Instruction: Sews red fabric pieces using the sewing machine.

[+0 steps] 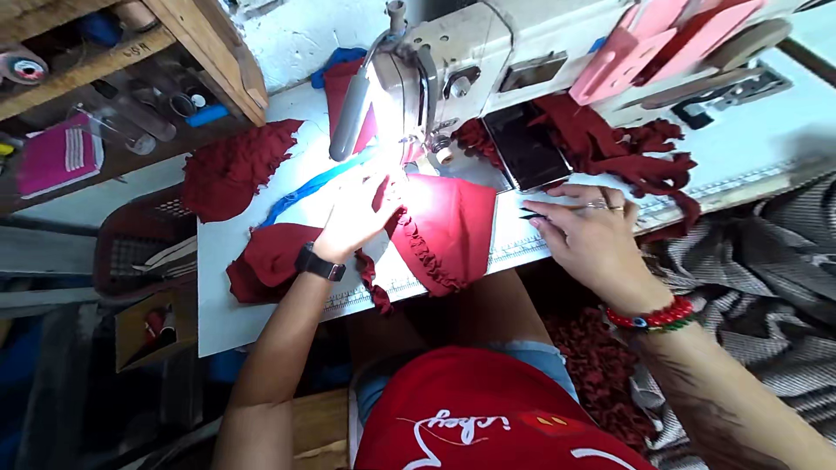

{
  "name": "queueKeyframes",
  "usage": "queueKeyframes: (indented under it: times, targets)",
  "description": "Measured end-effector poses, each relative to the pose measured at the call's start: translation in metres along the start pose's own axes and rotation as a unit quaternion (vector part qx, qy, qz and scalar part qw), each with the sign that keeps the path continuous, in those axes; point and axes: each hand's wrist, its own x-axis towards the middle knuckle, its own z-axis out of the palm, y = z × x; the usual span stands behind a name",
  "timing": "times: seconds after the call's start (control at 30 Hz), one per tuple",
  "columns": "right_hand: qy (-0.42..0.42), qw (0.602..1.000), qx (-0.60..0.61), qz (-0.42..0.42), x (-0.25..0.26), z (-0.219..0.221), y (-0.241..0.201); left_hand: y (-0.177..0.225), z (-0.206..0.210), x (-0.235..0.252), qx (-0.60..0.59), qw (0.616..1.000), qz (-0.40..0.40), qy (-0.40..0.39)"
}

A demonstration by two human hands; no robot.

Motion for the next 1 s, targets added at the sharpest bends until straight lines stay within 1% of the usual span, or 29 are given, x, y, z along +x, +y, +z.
queueKeyframes:
  times: [0.07,0.1,0.13,0.17,0.2,0.23,0.27,0.3,0.33,0.37,0.4,0.43,0.5,0.53,0.6,0.67,0.73,0.8,0.87,0.93,1.0]
  targets:
    - [0.055,0.997,0.037,-0.026,0.002,-0.003,-0.012,0.024,-0.019,-0.023,-0.079,0.996,-0.036,0.028]
    - [0.067,0.993,0.089,-0.035,0.003,-0.005,-0.026,0.037,-0.027,-0.033,-0.152,0.986,-0.060,0.021]
    - [0.062,0.983,0.167,-0.040,0.004,-0.007,-0.044,0.053,-0.035,-0.043,-0.250,0.965,-0.077,-0.012]
    - [0.030,0.961,0.270,-0.043,0.004,-0.007,-0.067,0.069,-0.040,-0.053,-0.362,0.928,-0.075,-0.052]
    - [-0.036,0.921,0.386,-0.044,0.003,-0.007,-0.091,0.082,-0.041,-0.060,-0.465,0.880,-0.047,-0.084]
    - [-0.116,0.858,0.498,-0.049,0.002,-0.007,-0.114,0.093,-0.041,-0.065,-0.534,0.839,-0.010,-0.102]
    - [-0.195,0.782,0.589,-0.059,0.000,-0.005,-0.134,0.101,-0.042,-0.069,-0.573,0.812,0.023,-0.105]
    - [-0.265,0.713,0.645,-0.072,-0.002,-0.004,-0.146,0.105,-0.046,-0.073,-0.585,0.804,0.049,-0.095]
    - [-0.328,0.666,0.665,-0.082,-0.003,-0.006,-0.151,0.105,-0.052,-0.075,-0.575,0.812,0.065,-0.074]
    - [-0.373,0.648,0.658,-0.086,-0.004,-0.011,-0.146,0.100,-0.060,-0.077,-0.544,0.835,0.070,-0.046]
    - [-0.401,0.659,0.631,-0.086,-0.005,-0.019,-0.135,0.091,-0.068,-0.079,-0.493,0.867,0.067,-0.014]
    - [-0.412,0.690,0.590,-0.081,-0.005,-0.031,-0.118,0.079,-0.074,-0.080,-0.428,0.902,0.054,0.018]
    - [-0.387,0.767,0.508,-0.061,-0.008,-0.056,-0.078,0.050,-0.079,-0.079,-0.255,0.965,0.028,0.049]
    - [-0.362,0.803,0.471,-0.043,-0.010,-0.068,-0.057,0.034,-0.078,-0.075,-0.170,0.984,0.025,0.045]
    - [-0.301,0.858,0.417,0.002,-0.017,-0.086,-0.016,0.001,-0.069,-0.061,-0.051,0.996,0.068,0.020]
    - [-0.264,0.887,0.376,0.042,-0.027,-0.100,0.020,-0.021,-0.061,-0.045,0.000,0.994,0.105,-0.008]
    - [-0.259,0.895,0.355,0.074,-0.038,-0.112,0.038,-0.032,-0.057,-0.032,-0.009,0.993,0.107,-0.050]
    - [-0.248,0.896,0.345,0.127,-0.047,-0.121,0.035,-0.033,-0.061,-0.020,-0.050,0.990,0.091,-0.096]
    - [-0.230,0.896,0.349,0.149,-0.056,-0.121,0.031,-0.032,-0.066,-0.007,-0.152,0.971,0.091,-0.159]
    - [-0.219,0.894,0.360,0.154,-0.065,-0.117,0.033,-0.029,-0.071,0.004,-0.232,0.947,0.056,-0.214]
    - [-0.222,0.889,0.369,0.158,-0.074,-0.113,0.038,-0.030,-0.068,0.013,-0.302,0.929,0.004,-0.212]
